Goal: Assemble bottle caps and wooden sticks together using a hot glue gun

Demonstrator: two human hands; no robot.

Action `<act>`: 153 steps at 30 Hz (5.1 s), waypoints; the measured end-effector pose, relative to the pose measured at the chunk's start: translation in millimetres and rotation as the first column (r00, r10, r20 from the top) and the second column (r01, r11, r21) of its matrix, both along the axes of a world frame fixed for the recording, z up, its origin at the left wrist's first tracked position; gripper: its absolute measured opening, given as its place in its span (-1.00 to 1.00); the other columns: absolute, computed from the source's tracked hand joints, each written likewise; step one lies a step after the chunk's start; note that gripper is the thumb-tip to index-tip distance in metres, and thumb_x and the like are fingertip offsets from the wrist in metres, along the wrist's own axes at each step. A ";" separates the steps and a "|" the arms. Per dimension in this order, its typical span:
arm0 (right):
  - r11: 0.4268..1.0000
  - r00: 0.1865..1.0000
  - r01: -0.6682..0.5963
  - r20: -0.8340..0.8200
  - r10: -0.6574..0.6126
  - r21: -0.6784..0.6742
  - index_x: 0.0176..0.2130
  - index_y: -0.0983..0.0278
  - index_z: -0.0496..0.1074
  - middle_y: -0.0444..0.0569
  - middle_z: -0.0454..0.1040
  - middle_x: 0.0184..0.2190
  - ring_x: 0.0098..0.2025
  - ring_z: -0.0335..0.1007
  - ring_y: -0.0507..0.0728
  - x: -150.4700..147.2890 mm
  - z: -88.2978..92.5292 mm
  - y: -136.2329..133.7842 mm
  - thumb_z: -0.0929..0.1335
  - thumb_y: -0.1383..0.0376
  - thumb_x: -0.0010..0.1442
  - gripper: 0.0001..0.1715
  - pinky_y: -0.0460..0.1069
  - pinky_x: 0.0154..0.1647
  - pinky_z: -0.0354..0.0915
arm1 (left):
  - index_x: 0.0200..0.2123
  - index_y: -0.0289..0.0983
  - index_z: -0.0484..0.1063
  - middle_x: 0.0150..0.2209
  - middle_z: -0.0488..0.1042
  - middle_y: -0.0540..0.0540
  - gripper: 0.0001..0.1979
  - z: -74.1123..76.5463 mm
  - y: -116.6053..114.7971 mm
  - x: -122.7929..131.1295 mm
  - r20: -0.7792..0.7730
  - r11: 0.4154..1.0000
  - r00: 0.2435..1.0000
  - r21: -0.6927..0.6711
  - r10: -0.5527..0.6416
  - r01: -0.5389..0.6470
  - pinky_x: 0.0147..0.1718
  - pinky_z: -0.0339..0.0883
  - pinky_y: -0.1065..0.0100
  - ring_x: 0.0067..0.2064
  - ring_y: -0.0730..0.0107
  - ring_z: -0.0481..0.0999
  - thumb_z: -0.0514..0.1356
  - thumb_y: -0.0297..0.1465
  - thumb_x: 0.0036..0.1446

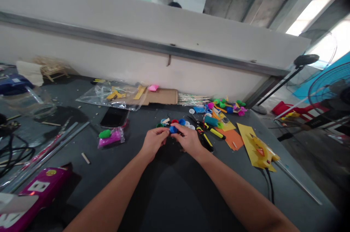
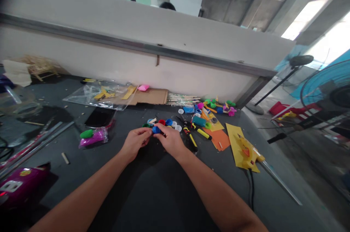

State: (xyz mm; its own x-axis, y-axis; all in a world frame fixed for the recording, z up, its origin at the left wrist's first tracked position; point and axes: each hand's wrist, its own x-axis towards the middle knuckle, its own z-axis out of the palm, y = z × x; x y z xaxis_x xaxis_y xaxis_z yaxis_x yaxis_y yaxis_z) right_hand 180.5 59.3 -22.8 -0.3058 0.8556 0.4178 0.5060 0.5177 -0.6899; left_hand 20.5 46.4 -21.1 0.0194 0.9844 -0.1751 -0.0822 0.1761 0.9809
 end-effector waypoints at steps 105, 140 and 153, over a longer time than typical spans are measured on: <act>0.996 0.995 0.088 -0.043 -0.087 0.024 -0.03 0.11 0.42 -0.14 0.52 -0.13 -0.15 0.46 0.12 -9.2 3.2 -3.5 0.37 0.28 0.09 -0.59 -0.03 -0.11 0.35 | -0.48 -0.39 0.38 -0.63 0.18 0.12 -0.85 5.1 -3.1 7.8 0.711 0.981 0.701 -0.171 0.061 0.088 -0.77 -0.16 0.68 -0.66 0.79 0.07 0.31 -0.56 -0.17; 0.981 0.967 0.105 -0.213 -0.139 -0.162 -0.06 0.11 0.44 -0.16 0.53 -0.23 -0.49 0.45 0.03 -10.3 -4.7 -2.4 0.38 0.24 0.05 -0.61 -0.08 -0.40 0.43 | -0.43 -0.35 0.45 -0.72 0.19 0.11 -0.76 1.7 -1.6 5.3 0.121 0.994 0.991 0.091 0.053 -0.064 -0.70 -0.09 0.51 -0.67 0.64 0.09 0.26 -0.26 -0.09; 0.984 0.976 0.160 -0.136 -0.169 -0.080 -0.05 0.15 0.43 -0.13 0.53 -0.33 -0.47 0.41 0.04 -2.9 1.0 -1.0 0.38 0.14 0.05 -0.57 -0.09 -0.37 0.37 | -0.56 -0.24 0.27 -0.65 0.21 0.08 -0.80 3.7 -4.6 -6.1 -0.489 0.912 0.833 0.408 0.259 -0.045 -0.56 0.04 0.46 -0.57 0.50 0.21 -0.05 -0.45 0.05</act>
